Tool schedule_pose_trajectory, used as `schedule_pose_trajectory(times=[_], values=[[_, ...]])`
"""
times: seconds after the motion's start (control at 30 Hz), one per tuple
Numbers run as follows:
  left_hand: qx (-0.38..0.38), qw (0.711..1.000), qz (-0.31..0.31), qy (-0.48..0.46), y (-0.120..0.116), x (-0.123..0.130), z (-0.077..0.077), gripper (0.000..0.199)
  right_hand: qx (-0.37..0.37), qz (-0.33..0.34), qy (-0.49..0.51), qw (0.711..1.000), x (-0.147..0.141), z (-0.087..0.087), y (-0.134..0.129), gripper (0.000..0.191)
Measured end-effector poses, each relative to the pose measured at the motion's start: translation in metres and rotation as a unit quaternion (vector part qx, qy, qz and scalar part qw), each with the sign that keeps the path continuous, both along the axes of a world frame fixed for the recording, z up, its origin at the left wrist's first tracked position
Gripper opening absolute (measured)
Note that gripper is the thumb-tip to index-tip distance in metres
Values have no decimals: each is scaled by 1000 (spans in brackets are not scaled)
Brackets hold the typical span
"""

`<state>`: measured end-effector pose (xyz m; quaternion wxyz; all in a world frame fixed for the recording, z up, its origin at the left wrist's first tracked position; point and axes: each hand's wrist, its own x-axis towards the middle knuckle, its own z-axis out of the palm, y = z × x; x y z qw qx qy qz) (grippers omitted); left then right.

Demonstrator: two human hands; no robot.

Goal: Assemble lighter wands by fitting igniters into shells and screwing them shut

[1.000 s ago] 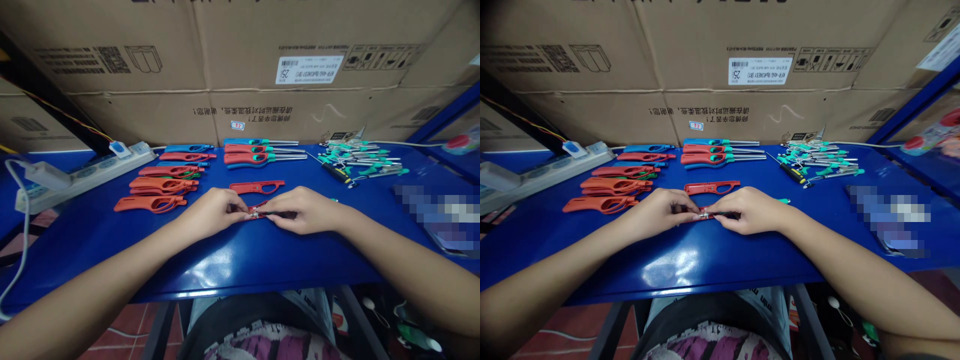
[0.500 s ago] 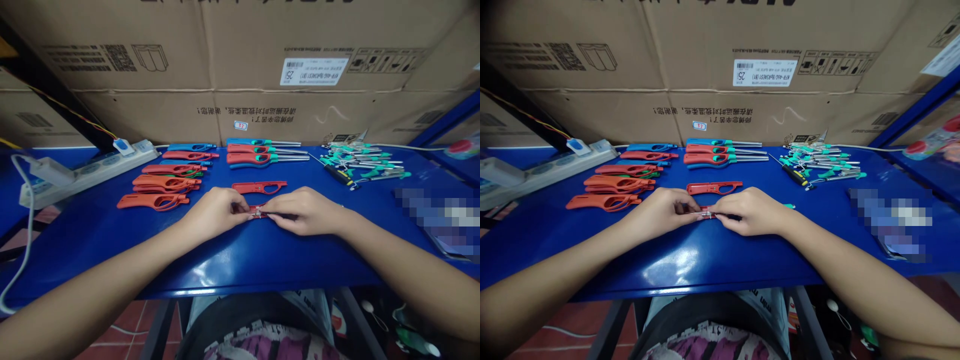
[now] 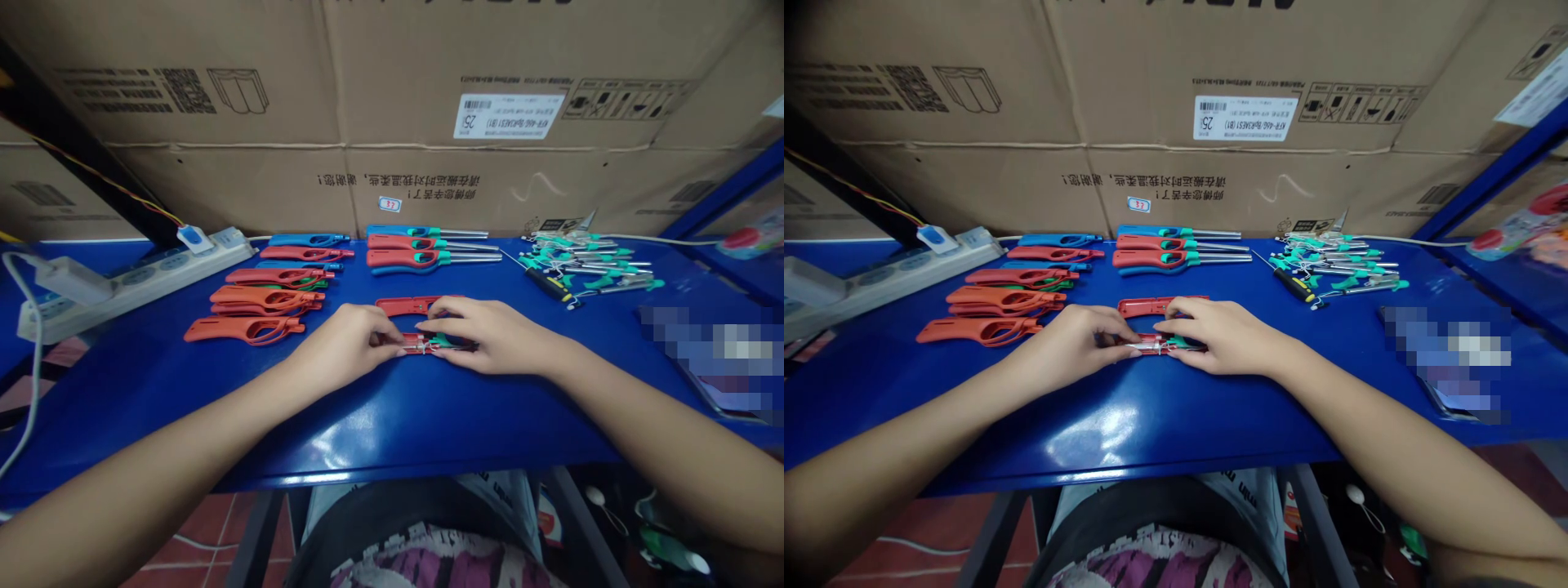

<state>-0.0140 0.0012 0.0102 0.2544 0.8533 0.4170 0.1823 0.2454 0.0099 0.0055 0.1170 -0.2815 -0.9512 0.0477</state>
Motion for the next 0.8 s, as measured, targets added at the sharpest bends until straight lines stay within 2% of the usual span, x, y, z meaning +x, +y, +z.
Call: schedule_pose_trajectory(times=[0.2, 0.43, 0.53, 0.63, 0.8], values=[[-18, 1000, -5, -14, 3, 0, -3, 11, -47, 9, 8, 999, -2, -3, 2, 28], [-22, 1000, 13, 2, 2, 1, -2, 11, 44, 42, 42, 997, 1, -5, 2, 25], [-45, 999, 25, -7, 2, 1, -1, 13, 54, 52, 46, 996, 1, -5, 2, 23], [-58, 998, 24, -5, 1, 2, 0, 19, 36, 41, 43, 998, 0, -7, 1, 22], [-21, 1000, 9, 11, 0, 1, -2, 18, -21, 20, 52, 998, -1, -7, 0, 20]])
